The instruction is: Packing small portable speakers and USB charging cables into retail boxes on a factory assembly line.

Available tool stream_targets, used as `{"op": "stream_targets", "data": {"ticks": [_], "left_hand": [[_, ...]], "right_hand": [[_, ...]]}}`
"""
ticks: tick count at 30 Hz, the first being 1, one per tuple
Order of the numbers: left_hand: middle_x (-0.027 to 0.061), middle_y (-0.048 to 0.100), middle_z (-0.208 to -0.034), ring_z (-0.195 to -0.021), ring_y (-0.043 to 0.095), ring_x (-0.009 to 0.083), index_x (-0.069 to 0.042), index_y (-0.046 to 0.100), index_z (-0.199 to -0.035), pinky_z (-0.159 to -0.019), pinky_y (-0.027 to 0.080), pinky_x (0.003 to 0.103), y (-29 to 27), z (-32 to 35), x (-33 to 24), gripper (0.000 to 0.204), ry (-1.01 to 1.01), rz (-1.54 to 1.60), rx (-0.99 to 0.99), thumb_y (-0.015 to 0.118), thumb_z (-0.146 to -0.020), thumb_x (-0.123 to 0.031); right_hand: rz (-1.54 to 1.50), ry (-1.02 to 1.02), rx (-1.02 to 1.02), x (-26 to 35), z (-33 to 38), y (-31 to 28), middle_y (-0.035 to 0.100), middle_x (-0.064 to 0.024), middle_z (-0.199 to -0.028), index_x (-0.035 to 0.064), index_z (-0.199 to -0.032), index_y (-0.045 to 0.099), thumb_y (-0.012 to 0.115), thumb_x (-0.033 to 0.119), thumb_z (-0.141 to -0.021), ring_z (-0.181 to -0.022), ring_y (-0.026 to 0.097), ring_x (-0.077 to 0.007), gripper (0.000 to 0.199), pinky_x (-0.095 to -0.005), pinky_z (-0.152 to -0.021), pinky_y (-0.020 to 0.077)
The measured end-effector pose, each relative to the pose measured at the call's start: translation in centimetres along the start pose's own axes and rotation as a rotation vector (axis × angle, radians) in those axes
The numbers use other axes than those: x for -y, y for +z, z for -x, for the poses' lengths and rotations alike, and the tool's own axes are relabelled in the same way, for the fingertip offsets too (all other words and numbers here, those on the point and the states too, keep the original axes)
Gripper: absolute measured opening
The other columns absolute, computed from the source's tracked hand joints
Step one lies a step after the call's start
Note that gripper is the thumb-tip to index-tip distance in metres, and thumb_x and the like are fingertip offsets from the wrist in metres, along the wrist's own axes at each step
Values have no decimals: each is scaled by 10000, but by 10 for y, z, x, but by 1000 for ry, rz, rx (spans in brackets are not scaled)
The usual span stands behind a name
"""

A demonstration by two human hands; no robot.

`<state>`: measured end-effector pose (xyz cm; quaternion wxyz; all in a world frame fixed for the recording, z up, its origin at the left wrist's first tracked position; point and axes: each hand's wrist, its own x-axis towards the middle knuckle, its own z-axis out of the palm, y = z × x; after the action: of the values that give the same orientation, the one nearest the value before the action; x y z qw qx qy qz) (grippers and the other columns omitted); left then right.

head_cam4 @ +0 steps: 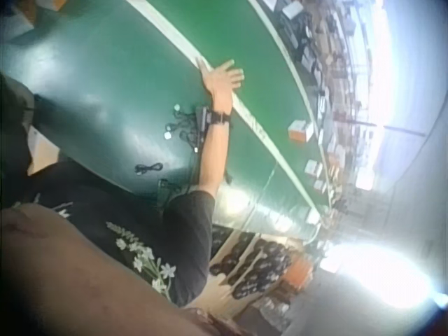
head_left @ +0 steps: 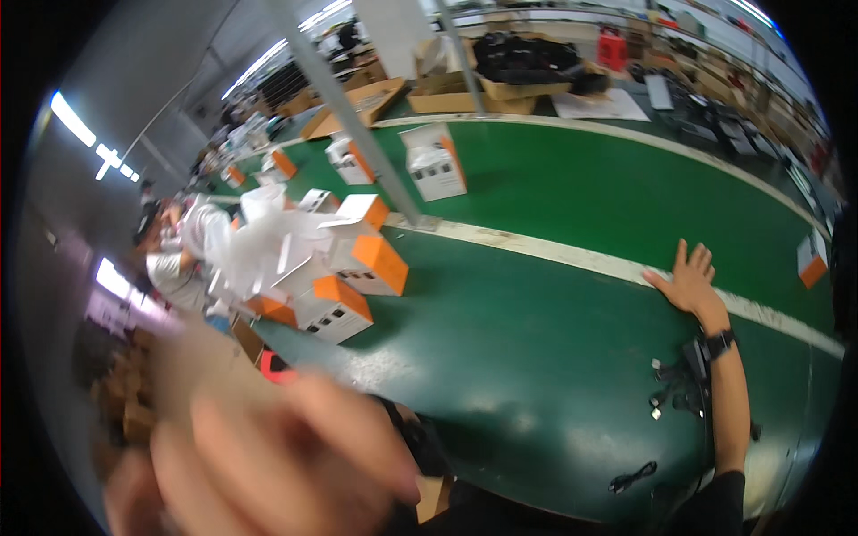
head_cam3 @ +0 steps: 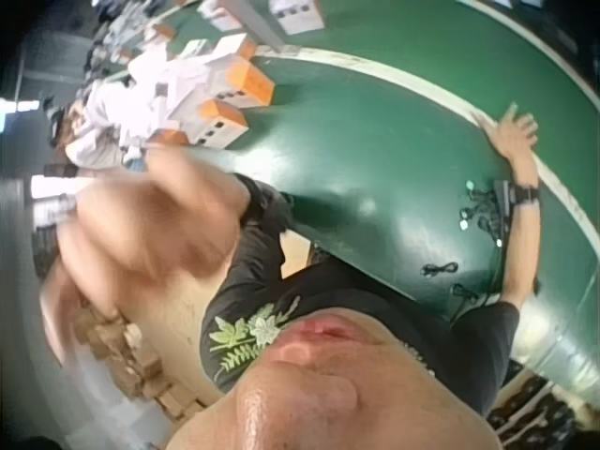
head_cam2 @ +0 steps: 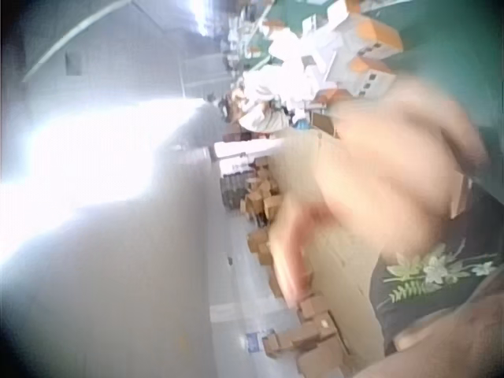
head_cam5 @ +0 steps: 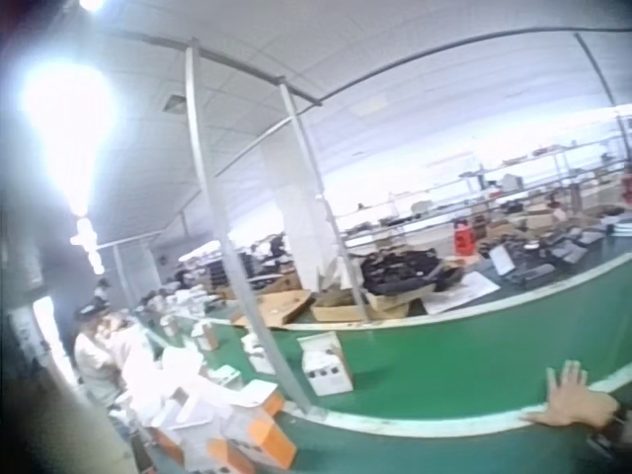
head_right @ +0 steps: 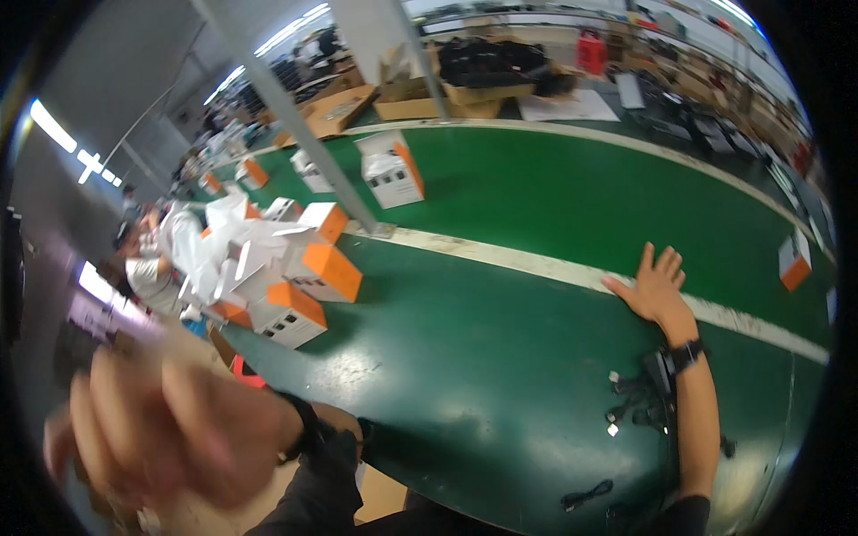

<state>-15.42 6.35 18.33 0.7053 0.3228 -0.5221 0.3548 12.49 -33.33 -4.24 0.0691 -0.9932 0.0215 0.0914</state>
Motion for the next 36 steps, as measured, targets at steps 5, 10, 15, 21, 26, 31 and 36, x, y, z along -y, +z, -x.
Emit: {"op": "stream_targets", "data": {"ticks": [5,10,15,21,26,31,36], "left_hand": [[84,702,-1178,-1022,637,145,-14,411,-1602,-834,541,304,-125,-11,174,595,-156,-876,-172,705,-1085,-44],[245,481,-1562,-1404,553,306,25,326,-1656,-1131,546,463,-297,99,234,976,-538,-1318,-183,930,-933,-229],[293,429,-1618,-1484,489,356,23,293,-1672,-1232,448,514,-343,141,271,1129,-512,-1749,-192,1000,-836,-255],[303,409,-1644,-1455,524,347,9,96,-1717,-1239,470,504,-361,131,310,1355,-509,-1509,-342,1035,-750,-118],[271,511,-1586,-1340,626,321,26,243,-1697,-1111,584,424,-421,114,272,1070,-653,-1260,-218,935,-885,-69],[216,651,-1331,-1183,656,287,86,569,-1402,-1002,546,406,-397,132,299,914,-695,-1278,-240,1043,-770,-374],[185,627,-1272,-1126,644,348,-4,605,-1353,-1001,548,451,-289,126,302,850,-634,-1544,59,1064,-696,-289]], "right_hand": [[31,-175,-108,-35,-1,-23,267,-429,-1729,1,-1732,295,605,821,-969,-1608,292,-590,1162,-631,-1307,302],[14,-289,179,-39,8,-108,796,-197,-1282,78,-1289,819,674,662,-1008,-1146,757,-405,664,-485,-991,599],[10,-226,45,-77,63,-153,822,-165,-1030,86,-1125,858,808,452,-920,-975,786,-346,423,-453,-846,614],[122,-140,144,-62,61,-130,838,-173,-1108,62,-1032,866,946,159,-727,-961,810,-346,330,-477,-798,636],[221,-174,14,-50,46,-96,836,-191,-1083,27,-950,868,998,93,-600,-1002,823,-343,379,-457,-804,661],[409,-43,157,-44,15,-72,857,-91,-1012,124,-933,874,992,187,-622,-974,831,-271,339,-392,-845,647],[260,47,297,-55,23,-86,844,-145,-966,36,-914,851,944,166,-667,-878,828,-292,294,-411,-707,654]]}}
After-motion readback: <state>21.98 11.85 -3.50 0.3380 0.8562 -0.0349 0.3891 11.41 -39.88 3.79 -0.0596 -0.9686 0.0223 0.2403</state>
